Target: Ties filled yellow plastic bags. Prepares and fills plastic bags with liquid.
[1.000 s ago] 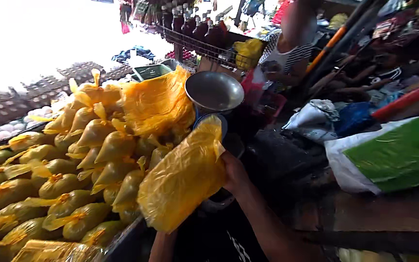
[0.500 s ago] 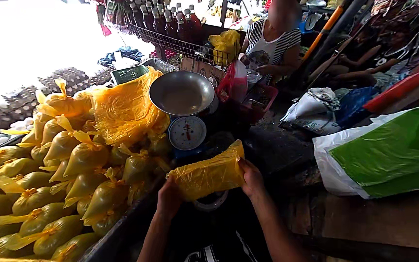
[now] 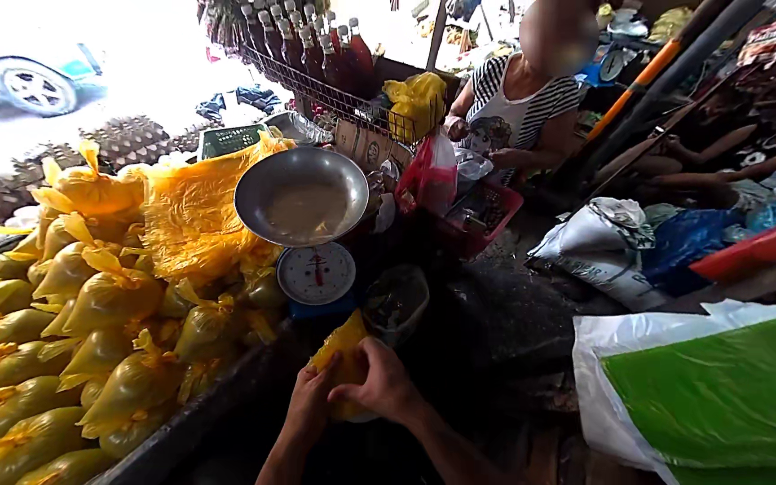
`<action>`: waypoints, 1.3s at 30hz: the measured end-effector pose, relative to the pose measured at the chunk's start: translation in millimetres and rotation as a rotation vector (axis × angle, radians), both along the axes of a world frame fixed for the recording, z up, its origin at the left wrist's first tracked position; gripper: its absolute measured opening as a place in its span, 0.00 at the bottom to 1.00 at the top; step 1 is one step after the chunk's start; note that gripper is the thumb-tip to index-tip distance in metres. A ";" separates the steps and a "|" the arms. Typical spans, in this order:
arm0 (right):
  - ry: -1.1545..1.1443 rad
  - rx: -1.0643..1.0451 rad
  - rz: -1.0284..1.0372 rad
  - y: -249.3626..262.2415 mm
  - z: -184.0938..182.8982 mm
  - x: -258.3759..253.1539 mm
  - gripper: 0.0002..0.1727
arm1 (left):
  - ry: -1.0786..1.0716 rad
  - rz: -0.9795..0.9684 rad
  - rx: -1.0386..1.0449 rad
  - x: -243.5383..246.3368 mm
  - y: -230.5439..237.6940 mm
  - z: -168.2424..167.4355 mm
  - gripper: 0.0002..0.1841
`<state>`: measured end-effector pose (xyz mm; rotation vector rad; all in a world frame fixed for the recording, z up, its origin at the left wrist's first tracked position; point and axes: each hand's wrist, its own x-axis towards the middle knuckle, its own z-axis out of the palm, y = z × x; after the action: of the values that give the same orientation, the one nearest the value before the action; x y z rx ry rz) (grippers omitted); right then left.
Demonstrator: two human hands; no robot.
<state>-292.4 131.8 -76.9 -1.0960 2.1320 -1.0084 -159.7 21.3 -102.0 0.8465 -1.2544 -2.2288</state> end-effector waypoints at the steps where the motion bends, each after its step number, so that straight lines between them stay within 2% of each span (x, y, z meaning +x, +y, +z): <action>1: 0.020 0.021 0.004 -7.0 3.8 5.3 0.45 | -0.001 0.007 0.029 -1.5 0.2 5.3 0.18; 3: 0.012 -0.020 -0.019 -17.2 7.0 5.4 0.38 | 0.029 0.020 0.062 -2.3 -5.5 12.6 0.20; 6: -0.058 -0.207 -0.089 -26.4 4.4 -1.8 0.23 | 0.159 -0.040 -0.023 1.9 -19.7 16.0 0.24; 10: -0.195 -0.300 -0.124 -32.7 11.7 -11.3 0.13 | 0.136 -0.040 -0.209 -3.7 -36.7 11.6 0.12; 14: -0.393 -0.384 -0.147 -28.4 8.1 -12.6 0.18 | 0.029 -0.056 -0.408 -4.4 -51.7 2.6 0.13; 15: -0.339 -0.346 -0.132 -27.7 10.2 -9.6 0.24 | -0.002 -0.068 -0.451 -3.2 -54.7 3.3 0.13; 17: -0.128 -0.198 -0.142 -33.2 15.4 4.2 0.45 | -0.027 -0.098 -0.498 -0.6 -59.5 4.5 0.13; 18: -0.014 -0.143 -0.172 -39.4 16.9 13.0 0.49 | -0.021 -0.121 -0.493 -0.1 -61.8 4.4 0.14; 19: 0.095 -0.127 -0.210 -45.8 17.1 21.0 0.46 | -0.011 -0.138 -0.472 -0.2 -62.9 4.5 0.14; 21: 0.264 -0.155 -0.289 -56.2 13.1 30.2 0.26 | 0.012 -0.139 -0.332 -0.6 -62.1 8.7 0.13; 22: 0.321 -0.176 -0.319 -59.5 11.3 31.1 0.19 | 0.043 -0.114 -0.195 -1.0 -61.3 12.2 0.14; 26: 0.393 -0.207 -0.393 -57.3 1.3 29.0 0.18 | 0.116 0.023 0.502 -0.2 -59.3 23.7 0.17; 27: 0.347 -0.227 -0.410 -55.3 -3.1 25.8 0.17 | 0.144 0.027 0.603 0.6 -60.9 24.6 0.17; 29: 0.098 -0.336 -0.462 -49.5 -12.2 18.0 0.14 | 0.217 -0.116 0.662 7.6 -66.2 24.9 0.17; 31: -0.414 -0.531 -0.541 -42.3 -14.1 15.3 0.15 | 0.237 -0.328 0.577 15.4 -75.5 19.9 0.17; 32: -0.666 -0.581 -0.539 -37.7 -9.9 14.9 0.17 | 0.247 -0.372 0.560 15.8 -81.9 17.5 0.17; 34: -1.018 -0.610 -0.387 -22.3 -4.9 18.4 0.21 | 0.347 -0.380 0.597 14.5 -90.8 11.8 0.18; 35: -1.080 -0.619 -0.291 -16.2 -4.2 19.8 0.24 | 0.415 -0.372 0.614 11.7 -93.7 10.1 0.21; 37: -0.961 -0.609 -0.226 -5.6 -3.3 22.2 0.27 | 0.489 -0.395 0.522 7.7 -95.1 8.2 0.29; 38: -0.803 -0.576 -0.228 0.9 -4.1 23.6 0.33 | 0.482 -0.426 0.427 8.0 -91.4 8.1 0.30; 39: -0.612 -0.500 -0.219 7.1 -4.7 23.9 0.47 | 0.429 -0.459 0.310 7.2 -84.6 10.0 0.28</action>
<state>-268.5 138.8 -81.6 -0.6295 1.5535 -1.7785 -152.5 -63.2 -92.0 0.1503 -0.9777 -2.8212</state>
